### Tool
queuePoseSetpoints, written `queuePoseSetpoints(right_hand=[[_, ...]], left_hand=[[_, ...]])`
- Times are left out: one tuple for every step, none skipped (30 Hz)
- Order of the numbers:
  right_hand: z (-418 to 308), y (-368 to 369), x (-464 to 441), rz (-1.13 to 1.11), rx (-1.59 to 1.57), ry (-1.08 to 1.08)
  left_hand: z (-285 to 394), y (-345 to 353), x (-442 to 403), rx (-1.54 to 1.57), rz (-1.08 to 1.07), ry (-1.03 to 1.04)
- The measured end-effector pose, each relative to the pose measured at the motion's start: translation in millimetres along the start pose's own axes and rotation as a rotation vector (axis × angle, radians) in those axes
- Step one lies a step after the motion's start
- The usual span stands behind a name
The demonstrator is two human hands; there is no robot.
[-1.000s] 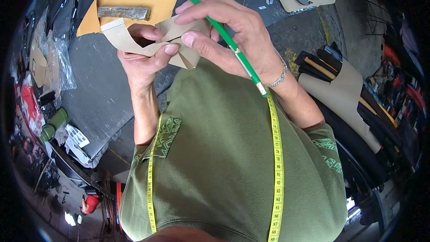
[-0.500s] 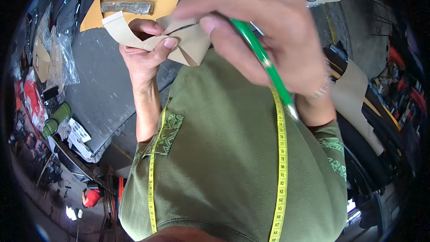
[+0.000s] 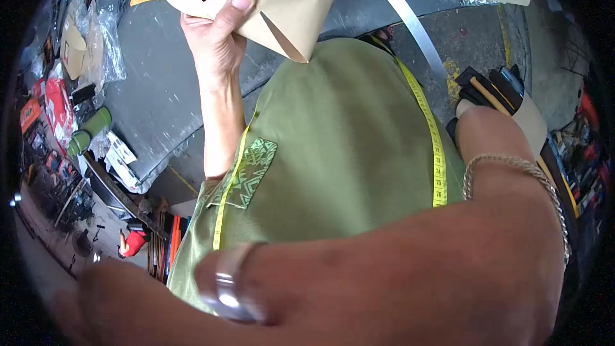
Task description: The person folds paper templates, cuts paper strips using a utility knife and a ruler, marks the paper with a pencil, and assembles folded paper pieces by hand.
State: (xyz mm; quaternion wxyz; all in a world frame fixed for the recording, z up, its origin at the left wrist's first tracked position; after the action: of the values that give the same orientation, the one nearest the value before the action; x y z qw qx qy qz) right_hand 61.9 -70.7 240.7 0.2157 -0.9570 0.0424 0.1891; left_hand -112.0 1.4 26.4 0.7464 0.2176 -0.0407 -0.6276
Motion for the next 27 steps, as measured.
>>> queuePoseSetpoints(right_hand=[[-1.0, 4.6, -1.8, -0.018, -0.012, -0.024], [-2.2, 6.4, -2.0, -0.018, -0.024, -0.028], [-2.2, 9.9, -1.9, -0.025, -0.036, -0.036], [-2.9, 11.5, -1.2, -0.029, -0.043, -0.041], [-4.7, 18.0, -0.7, -0.041, -0.058, -0.049], [-3.1, 17.6, 1.7, -0.037, -0.052, -0.053], [-3.5, 19.3, 2.2, -0.035, -0.052, -0.052], [-2.0, 24.2, 2.7, -0.033, -0.061, -0.045], [-1.2, 24.5, 5.4, -0.025, -0.058, -0.04], [-0.4, 24.5, 6.9, -0.015, -0.071, -0.027], [0.7, 24.5, 9.2, 0.0, -0.076, -0.013], [0.7, 23.7, 12.2, 0.017, -0.08, 0.007], [-0.1, 23.4, 15.7, 0.02, -0.081, 0.017], [-0.1, 22.0, 17.2, 0.018, -0.084, 0.015], [-1.3, 22.7, 18.3, 0.011, -0.085, 0.005], [-1.7, 21.0, 17.3, 0.006, -0.091, -0.005], [-4.1, 19.9, 16.8, -0.001, -0.092, -0.02], [-4.4, 18.5, 17.1, -0.011, -0.091, -0.032], [-5.9, 18.2, 17.6, -0.015, -0.099, -0.042], [-4.5, 15.2, 18.8, -0.018, -0.108, -0.059], [-5.1, 14.5, 18.6, -0.026, -0.11, -0.065], [-5.6, 13.8, 18.8, -0.024, -0.111, -0.064], [-6.1, 13.0, 19.1, -0.027, -0.113, -0.062], [-6.7, 12.1, 19.8, -0.021, -0.118, -0.053], [-7.8, 10.4, 20.9, -0.019, -0.116, -0.052], [-6.6, 9.3, 21.2, -0.004, -0.109, -0.033], [-4.5, 6.6, 22.0, 0.02, -0.094, -0.002]], left_hand=[[-0.6, -0.2, -2.0, 0.004, 0.005, 0.015], [-1.2, 0.8, -1.3, 0.009, 0.012, 0.022], [-0.6, 2.4, -0.1, 0.011, 0.022, 0.024], [11.6, 19.2, 1.0, -0.026, -0.019, -0.011], [11.1, 20.3, 1.8, -0.02, -0.003, -0.008], [10.8, 18.2, -1.1, -0.018, 0.015, 0.004], [10.1, 16.2, -2.3, -0.008, 0.033, 0.011], [10.4, 15.4, -0.5, -0.059, -0.001, -0.023], [9.1, 9.4, -1.7, -0.11, -0.014, 0.009], [8.4, 9.5, -1.3, -0.083, 0.01, 0.0], [7.3, 9.3, -1.5, -0.056, 0.026, -0.013], [4.7, 9.5, -2.0, -0.003, 0.036, -0.022], [3.0, 10.7, -2.4, 0.034, 0.052, -0.016], [2.1, 10.3, -3.1, 0.039, 0.054, -0.011], [3.0, 8.8, -1.4, 0.043, 0.079, -0.008], [4.5, 8.4, -0.9, 0.05, 0.081, -0.022], [3.1, 6.8, -1.9, 0.057, 0.08, -0.031], [1.3, 5.1, -3.7, 0.067, 0.062, -0.032], [1.7, 8.3, -3.0, 0.077, 0.054, -0.019], [1.4, 9.9, -2.4, 0.073, 0.058, -0.033], [1.1, 11.9, -3.0, 0.076, 0.062, -0.046], [1.2, 14.6, -3.9, 0.074, 0.067, -0.051], [3.1, 18.9, -4.5, 0.09, 0.044, -0.045], [1.9, 18.8, -4.2, 0.092, 0.043, -0.045], [1.6, 18.1, -4.6, 0.092, 0.044, -0.042], [3.0, 19.6, -4.8, 0.103, 0.033, -0.038], [2.4, 17.7, -3.2, 0.083, 0.038, -0.055]])
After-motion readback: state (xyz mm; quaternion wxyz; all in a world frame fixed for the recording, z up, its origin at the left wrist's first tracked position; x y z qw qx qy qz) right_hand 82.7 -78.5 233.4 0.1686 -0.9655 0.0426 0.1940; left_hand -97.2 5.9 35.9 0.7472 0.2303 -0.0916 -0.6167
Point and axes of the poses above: each hand's wrist, its own x-axis away from the middle knuckle, its own y-axis out of the palm, z = x × y, the point moved 6 cm from there along -x, towards the middle knuckle, and after that the axes turned 12 degrees about y, right-handed, at the moved point
